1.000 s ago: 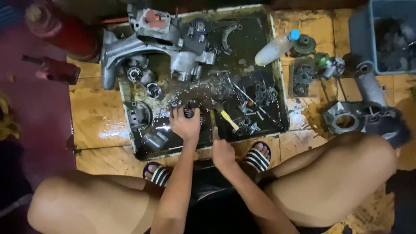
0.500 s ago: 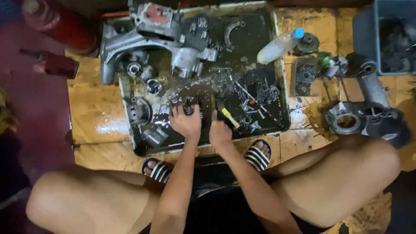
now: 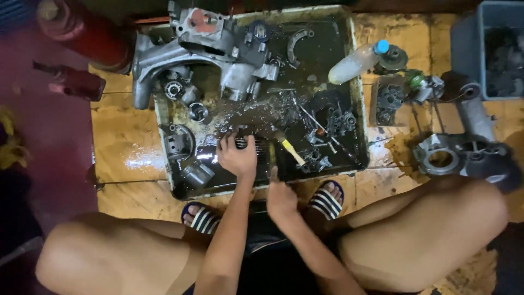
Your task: The person sits on the floor and scrubs a metal engine part with a brush in a tray filled with liquid. They hold the part with one hand and scrub it with the other, occasionally turning it over to clean different sides.
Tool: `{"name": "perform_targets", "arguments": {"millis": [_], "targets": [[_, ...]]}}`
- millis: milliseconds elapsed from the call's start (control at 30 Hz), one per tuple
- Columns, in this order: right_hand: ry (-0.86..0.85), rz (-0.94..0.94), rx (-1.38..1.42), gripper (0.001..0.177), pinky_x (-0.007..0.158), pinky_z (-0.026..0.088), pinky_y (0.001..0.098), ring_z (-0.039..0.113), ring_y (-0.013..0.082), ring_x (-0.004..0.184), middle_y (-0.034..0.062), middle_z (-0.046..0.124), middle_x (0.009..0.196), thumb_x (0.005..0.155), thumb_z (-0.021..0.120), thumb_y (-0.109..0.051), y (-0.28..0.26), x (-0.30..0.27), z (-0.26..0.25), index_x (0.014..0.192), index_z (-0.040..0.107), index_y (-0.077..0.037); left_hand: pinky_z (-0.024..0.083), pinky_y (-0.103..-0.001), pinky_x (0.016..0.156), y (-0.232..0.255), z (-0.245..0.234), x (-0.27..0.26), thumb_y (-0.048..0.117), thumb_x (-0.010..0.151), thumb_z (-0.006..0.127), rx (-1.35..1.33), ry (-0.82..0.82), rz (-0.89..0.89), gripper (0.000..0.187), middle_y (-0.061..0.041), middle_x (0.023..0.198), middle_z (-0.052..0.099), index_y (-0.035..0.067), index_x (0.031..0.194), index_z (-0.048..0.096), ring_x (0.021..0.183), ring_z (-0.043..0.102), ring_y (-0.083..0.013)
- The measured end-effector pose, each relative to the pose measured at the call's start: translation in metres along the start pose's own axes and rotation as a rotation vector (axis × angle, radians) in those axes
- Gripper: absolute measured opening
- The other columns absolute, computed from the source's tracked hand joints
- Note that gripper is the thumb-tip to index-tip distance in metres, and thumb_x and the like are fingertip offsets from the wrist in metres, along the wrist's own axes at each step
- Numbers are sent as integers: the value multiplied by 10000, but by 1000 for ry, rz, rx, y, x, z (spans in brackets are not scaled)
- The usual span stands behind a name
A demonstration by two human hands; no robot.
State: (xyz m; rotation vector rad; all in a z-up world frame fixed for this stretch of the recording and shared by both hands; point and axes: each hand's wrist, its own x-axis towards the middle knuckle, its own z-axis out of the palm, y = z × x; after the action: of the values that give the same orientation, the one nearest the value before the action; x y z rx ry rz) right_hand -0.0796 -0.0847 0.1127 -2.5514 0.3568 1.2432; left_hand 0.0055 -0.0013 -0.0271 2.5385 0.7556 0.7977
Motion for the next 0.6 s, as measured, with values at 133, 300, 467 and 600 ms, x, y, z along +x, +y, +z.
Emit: {"name": "perform_targets", "arguments": {"millis": [133, 300, 467, 600], "targets": [[60, -34, 60, 701, 709, 644, 476, 763, 375, 915, 279, 741, 1005, 951, 534, 21, -11, 30, -15, 1593, 252, 24, 579, -523, 742, 18, -15, 7, 274, 633, 736, 30, -37, -98, 264, 19, 970, 735, 193, 877, 799, 1003, 698, -350], [89, -103, 96, 687, 749, 643, 515, 755, 404, 939, 320, 729, 1021, 947, 526, 95, -12, -20, -47, 1580, 261, 73, 574, -529, 719, 29, -15, 8, 313, 659, 738, 92, -34, -262, 261, 29, 954, 675, 207, 893, 783, 991, 666, -354], [195, -109, 63, 374, 757, 639, 524, 761, 402, 940, 286, 748, 966, 955, 559, 7, -17, 5, -62, 1328, 558, 36, 566, -518, 695, 28, -9, 5, 310, 645, 739, 101, -13, -239, 254, 20, 939, 674, 203, 874, 772, 971, 667, -345], [136, -81, -77, 312, 743, 643, 462, 767, 369, 949, 259, 763, 977, 929, 585, 22, -12, -20, -69, 1214, 712, 16, 558, -507, 684, 29, -12, 5, 295, 613, 763, 77, 20, -213, 238, 1, 892, 672, 202, 832, 764, 919, 679, -363]]}}
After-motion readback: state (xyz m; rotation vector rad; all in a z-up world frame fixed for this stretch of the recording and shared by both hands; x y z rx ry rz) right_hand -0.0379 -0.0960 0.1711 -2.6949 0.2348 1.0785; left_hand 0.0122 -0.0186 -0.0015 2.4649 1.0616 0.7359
